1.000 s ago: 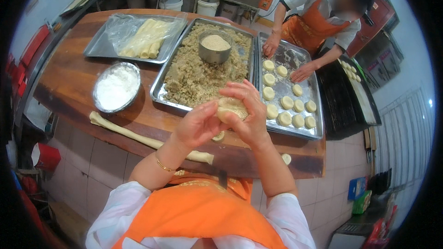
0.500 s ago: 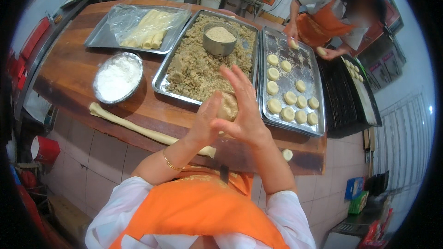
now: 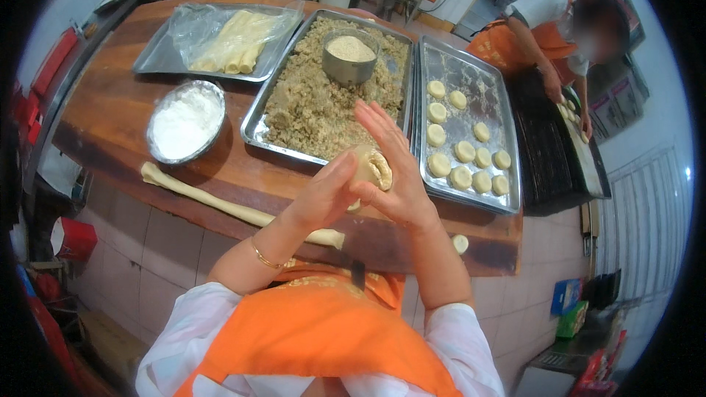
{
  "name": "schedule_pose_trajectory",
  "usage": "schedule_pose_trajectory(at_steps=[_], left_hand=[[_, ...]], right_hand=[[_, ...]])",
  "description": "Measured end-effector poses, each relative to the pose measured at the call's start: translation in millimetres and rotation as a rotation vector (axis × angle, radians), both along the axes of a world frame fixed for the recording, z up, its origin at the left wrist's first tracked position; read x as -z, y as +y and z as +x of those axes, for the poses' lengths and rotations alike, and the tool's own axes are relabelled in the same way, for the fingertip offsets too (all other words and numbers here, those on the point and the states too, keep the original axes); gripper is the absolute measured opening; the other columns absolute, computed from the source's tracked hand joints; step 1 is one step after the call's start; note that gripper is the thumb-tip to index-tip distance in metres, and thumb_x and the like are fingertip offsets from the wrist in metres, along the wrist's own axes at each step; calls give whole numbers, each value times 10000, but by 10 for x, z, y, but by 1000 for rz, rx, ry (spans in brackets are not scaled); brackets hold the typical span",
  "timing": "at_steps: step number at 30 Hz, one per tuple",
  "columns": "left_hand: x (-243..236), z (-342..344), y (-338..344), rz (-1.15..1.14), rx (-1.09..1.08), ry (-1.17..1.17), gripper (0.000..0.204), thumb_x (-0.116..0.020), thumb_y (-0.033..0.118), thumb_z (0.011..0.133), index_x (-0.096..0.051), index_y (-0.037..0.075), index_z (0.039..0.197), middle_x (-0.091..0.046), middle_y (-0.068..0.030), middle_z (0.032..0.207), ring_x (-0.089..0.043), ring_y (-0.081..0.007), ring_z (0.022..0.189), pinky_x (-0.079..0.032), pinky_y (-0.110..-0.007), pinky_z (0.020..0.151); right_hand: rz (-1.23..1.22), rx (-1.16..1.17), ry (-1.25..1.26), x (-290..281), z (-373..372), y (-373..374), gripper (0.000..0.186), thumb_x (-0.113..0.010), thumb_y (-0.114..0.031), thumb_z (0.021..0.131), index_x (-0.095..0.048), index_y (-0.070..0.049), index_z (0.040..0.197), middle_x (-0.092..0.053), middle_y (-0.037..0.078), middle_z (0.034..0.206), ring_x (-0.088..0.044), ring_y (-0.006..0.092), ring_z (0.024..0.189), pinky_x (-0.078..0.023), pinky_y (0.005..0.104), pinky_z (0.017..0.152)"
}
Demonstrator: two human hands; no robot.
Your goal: The person prepares pastries by portioning dough, filling it with a mixture, rolling it into balls, and arranging them on metal trays.
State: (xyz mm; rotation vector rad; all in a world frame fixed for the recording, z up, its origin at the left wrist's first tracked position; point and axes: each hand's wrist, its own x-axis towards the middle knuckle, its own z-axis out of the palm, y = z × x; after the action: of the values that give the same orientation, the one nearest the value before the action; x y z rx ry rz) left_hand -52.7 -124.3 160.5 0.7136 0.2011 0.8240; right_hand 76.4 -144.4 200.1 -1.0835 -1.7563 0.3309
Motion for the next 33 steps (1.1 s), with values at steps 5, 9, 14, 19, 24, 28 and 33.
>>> schedule_pose_trajectory(at_steps=[5,9,14,19,24,28,33], left_hand=[[373,33,220,274,171,-20,447,-431,533,1047,-561,106,1074,-550,18,822,-496,-54,674,-367,-222,527],[279,4,173,210,148,51,469,-423,539,1048,-558,101,1149,-549,23,826,-496,-53,671,-358,-215,522],[12,59,2,-40,18,50,569,-401,599,1031,-532,103,1279,-566,11,923,-516,-49,732,-376,-206,565],[477,9,210,242,164,18,681,-363,684,997,-513,97,1309,-565,-8,1068,-551,-66,866,-416,-220,609],[379,82,143,243,22,50,767,-318,737,974,-496,84,1336,-561,-15,1030,-513,-45,766,-375,-202,537],[413,80,110,216,6,76,850,-346,772,943,-458,72,1411,-553,-40,1196,-570,-65,973,-443,-193,607],[441,-25,130,273,7,109,832,-398,738,952,-434,60,1433,-566,-50,1183,-581,-73,896,-434,-187,594]], right_hand=[[-118,-93,-146,24,123,-1,411,-594,-447,940,-700,-84,1102,-701,74,1245,-518,306,1351,-234,537,1183],[-92,-58,-38,156,103,0,373,-546,-430,990,-721,-101,1019,-729,72,1176,-581,314,1282,-209,539,1189],[-38,-3,31,236,168,16,409,-510,-435,1014,-742,-98,1016,-731,75,1171,-563,329,1299,-211,537,1187],[-44,-21,118,71,-57,63,519,-498,-531,984,-730,-117,1193,-635,107,1357,-349,345,1466,-131,542,1209],[-189,-154,-140,106,148,69,519,-483,-542,989,-736,-134,1188,-633,103,1362,-359,337,1462,-137,525,1212],[-227,-188,-81,265,291,97,543,-454,-562,999,-736,-141,1194,-613,114,1384,-348,343,1466,-131,532,1209],[-47,-83,23,212,15,125,560,-429,-570,1005,-716,-157,1251,-507,133,1495,-266,375,1494,-119,535,1209]])
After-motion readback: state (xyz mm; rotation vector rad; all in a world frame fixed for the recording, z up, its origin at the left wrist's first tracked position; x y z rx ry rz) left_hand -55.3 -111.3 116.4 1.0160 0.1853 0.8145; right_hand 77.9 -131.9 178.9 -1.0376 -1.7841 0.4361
